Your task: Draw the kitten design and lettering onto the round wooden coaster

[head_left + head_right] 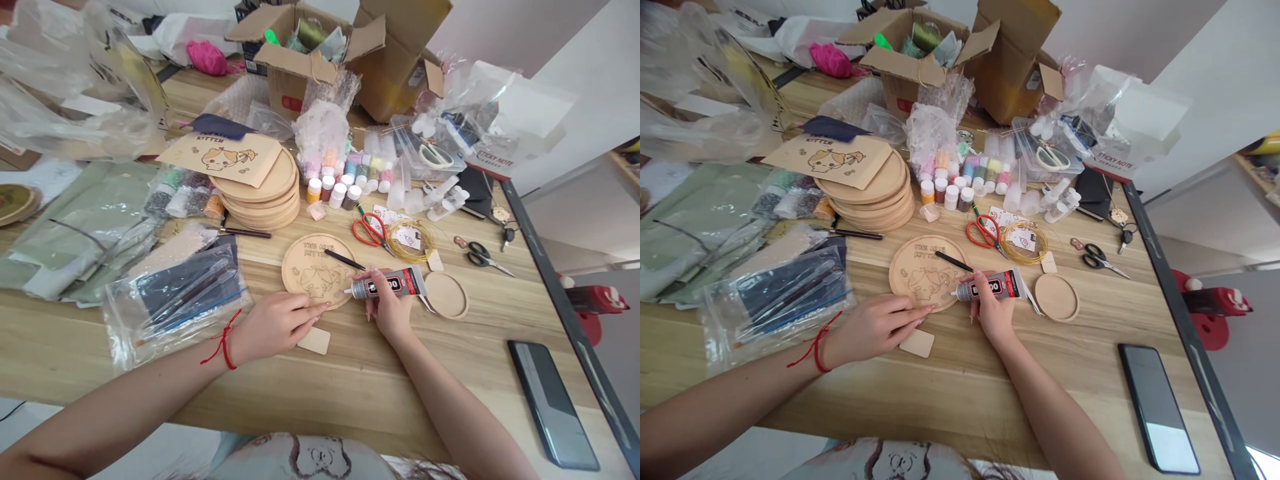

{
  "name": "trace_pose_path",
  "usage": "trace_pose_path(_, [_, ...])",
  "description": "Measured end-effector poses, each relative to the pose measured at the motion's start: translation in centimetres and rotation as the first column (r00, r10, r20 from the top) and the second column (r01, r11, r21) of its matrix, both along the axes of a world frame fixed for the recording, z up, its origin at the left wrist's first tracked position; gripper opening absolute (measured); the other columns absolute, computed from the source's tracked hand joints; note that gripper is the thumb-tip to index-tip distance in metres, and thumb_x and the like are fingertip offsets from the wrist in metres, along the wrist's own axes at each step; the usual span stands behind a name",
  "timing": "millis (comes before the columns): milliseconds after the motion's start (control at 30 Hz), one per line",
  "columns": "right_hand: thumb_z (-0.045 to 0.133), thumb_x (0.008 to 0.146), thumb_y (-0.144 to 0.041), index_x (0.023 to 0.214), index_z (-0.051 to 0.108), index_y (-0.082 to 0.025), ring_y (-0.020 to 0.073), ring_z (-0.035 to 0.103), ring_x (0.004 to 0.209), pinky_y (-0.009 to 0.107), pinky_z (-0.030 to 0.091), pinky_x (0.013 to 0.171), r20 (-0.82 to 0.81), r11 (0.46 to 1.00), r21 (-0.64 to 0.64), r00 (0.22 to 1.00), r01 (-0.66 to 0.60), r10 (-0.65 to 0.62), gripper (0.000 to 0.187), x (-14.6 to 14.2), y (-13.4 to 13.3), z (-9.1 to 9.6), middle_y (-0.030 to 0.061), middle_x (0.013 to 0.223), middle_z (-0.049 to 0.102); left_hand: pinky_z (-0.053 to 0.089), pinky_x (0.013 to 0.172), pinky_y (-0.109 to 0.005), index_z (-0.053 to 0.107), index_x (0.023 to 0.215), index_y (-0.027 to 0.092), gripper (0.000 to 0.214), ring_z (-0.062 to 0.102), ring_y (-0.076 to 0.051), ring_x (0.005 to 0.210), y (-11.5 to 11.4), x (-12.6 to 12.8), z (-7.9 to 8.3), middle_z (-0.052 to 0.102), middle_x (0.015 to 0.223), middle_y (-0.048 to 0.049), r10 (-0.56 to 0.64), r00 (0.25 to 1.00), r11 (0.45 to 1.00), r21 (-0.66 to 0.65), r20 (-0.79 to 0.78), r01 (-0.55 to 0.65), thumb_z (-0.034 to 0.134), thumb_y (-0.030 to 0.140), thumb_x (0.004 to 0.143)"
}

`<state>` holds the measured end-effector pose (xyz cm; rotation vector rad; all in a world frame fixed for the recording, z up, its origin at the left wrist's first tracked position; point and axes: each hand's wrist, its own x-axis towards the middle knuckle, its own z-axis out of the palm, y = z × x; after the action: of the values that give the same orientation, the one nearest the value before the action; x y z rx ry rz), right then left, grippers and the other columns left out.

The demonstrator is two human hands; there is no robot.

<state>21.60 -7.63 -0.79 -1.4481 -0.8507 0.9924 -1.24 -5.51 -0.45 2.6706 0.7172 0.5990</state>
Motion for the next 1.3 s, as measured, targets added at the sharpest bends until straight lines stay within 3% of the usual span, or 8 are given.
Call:
trace_pose_path(500, [0.061, 0.084, -0.053, 0.073, 0.065, -0.014, 0.0055, 0.041, 0.025, 0.022, 0.027, 0.022, 0.068, 0.998, -0.040, 0.996, -0.046, 0.049, 0.041, -0.3, -0.1, 0.8, 0.0065, 0.075, 0.074, 0.048, 0.063, -0.027, 0.065, 0.120, 0.021, 0.027, 0.060, -0.014, 0.072, 0.0, 0.0, -0.1, 0.063, 0.081, -0.0017, -0.004, 1.000, 1.000, 0.012, -0.013, 0.004, 0.049, 0.022, 0.098])
trace_pose_path(633, [0.061, 0.083, -0.054, 0.073, 0.065, -0.015, 0.0058, 0.039, 0.024, 0.022, 0.028, 0.022, 0.054, 0.996, -0.059, 0.996, -0.063, 0.066, 0.041, -0.3, -0.1, 0.8, 0.0040, 0.065, 0.072, 0.048, 0.063, -0.027, 0.065, 0.119, 0.021, 0.027, 0.061, -0.014, 0.073, 0.0, -0.1, -0.2, 0.063, 0.081, -0.0017, -0.007, 1.000, 1.000, 0.010, -0.008, 0.007, 0.050, 0.022, 0.097])
trace_pose_path(800, [0.063, 0.082, -0.054, 0.072, 0.064, -0.016, 0.0067, 0.041, 0.025, 0.022, 0.028, 0.022, 0.023, 0.996, -0.060, 0.997, -0.068, 0.070, 0.039, -0.3, -0.1, 0.8, 0.0041, 0.067, 0.072, 0.049, 0.064, -0.027, 0.066, 0.118, 0.022, 0.026, 0.061, -0.014, 0.074, 0.0, 0.0, -0.1, 0.064, 0.082, -0.0020, -0.005, 1.000, 1.000, 0.000, -0.009, 0.005, 0.050, 0.022, 0.097])
trace_pose_path(1100, [0.061, 0.082, -0.057, 0.073, 0.067, -0.016, 0.0082, 0.036, 0.023, 0.021, 0.026, 0.023, 0.056, 0.991, -0.075, 0.992, -0.108, 0.112, 0.043, -0.4, -0.1, 1.0, -0.0053, 0.035, 0.049, 0.048, 0.065, -0.026, 0.066, 0.118, 0.022, 0.026, 0.061, -0.013, 0.073, 0.0, 0.0, -0.2, 0.064, 0.083, -0.0016, -0.004, 1.000, 1.000, 0.013, -0.001, 0.004, 0.051, 0.022, 0.096])
trace_pose_path(1300, [0.061, 0.081, -0.059, 0.073, 0.069, -0.015, 0.0083, 0.039, 0.024, 0.021, 0.028, 0.023, 0.063, 0.989, -0.085, 0.990, -0.123, 0.129, 0.045, -0.4, -0.1, 1.0, -0.0018, 0.042, 0.057, 0.048, 0.064, -0.026, 0.066, 0.119, 0.022, 0.027, 0.060, -0.013, 0.072, -0.1, 0.0, -0.1, 0.063, 0.080, -0.0019, 0.010, 1.000, 1.000, 0.014, -0.014, -0.010, 0.050, 0.022, 0.097])
